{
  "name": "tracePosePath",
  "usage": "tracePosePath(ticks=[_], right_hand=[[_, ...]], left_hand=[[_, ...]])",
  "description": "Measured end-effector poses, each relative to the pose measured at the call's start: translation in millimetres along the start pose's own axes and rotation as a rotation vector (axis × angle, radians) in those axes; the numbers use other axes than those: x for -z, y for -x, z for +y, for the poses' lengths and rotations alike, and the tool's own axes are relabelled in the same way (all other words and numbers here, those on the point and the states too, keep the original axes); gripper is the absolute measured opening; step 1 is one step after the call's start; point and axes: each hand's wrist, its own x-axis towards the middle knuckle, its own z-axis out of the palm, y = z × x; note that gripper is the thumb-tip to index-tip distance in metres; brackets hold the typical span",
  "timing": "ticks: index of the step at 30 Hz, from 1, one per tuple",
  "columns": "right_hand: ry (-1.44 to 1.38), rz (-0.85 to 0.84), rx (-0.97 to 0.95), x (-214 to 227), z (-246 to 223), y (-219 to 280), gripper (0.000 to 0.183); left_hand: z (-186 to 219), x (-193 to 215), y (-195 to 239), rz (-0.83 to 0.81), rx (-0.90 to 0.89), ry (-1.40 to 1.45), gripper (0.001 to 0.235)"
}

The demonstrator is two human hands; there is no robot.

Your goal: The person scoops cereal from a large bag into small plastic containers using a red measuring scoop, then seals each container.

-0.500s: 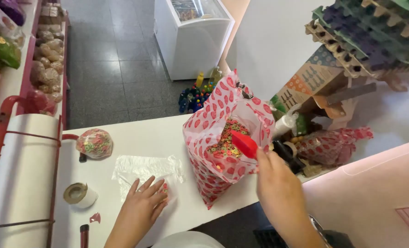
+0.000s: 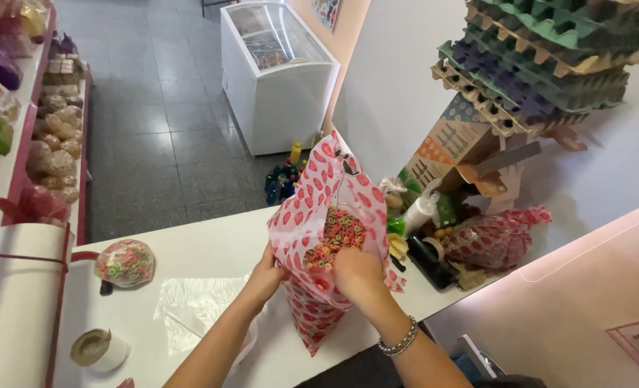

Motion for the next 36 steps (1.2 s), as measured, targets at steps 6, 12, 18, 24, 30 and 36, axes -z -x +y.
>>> tracePosePath(ticks=[6, 12, 18, 24, 30, 36], right_hand=[[-0.432, -0.145, -0.009, 114.7, -41.4, 70.5, 0.032], [-0.506, -0.087, -0.098, 25.0, -22.3, 26.8, 0.031], [-0.901, -0.053, -0.188, 34.6, -48.2, 25.3, 0.031], [-1.587, -0.169, -0.282, 38.8, -38.9, 33.9, 0.031], [-1.604, -0.209, -0.286, 57.6, -12.9, 65.0, 0.048], [-1.654, -0.169, -0.391, 80.4, 7.2, 106.9, 0.050]], left_hand=[[0.7, 2.2, -8.7, 0.012, 0.035, -0.047, 0.115], [3.3, -2.0, -5.5, 0.016, 0.074, -0.103, 0.111], [11.1, 0.2, -4.3, 0.002, 0.143, -0.011, 0.108], [-31.8, 25.9, -3.1, 0.011, 0.075, -0.104, 0.097], [-79.5, 88.0, 57.1, 0.275, -0.181, -0.585, 0.055], [-147.1, 130.2, 73.0, 0.377, -0.174, -0.726, 0.039]])
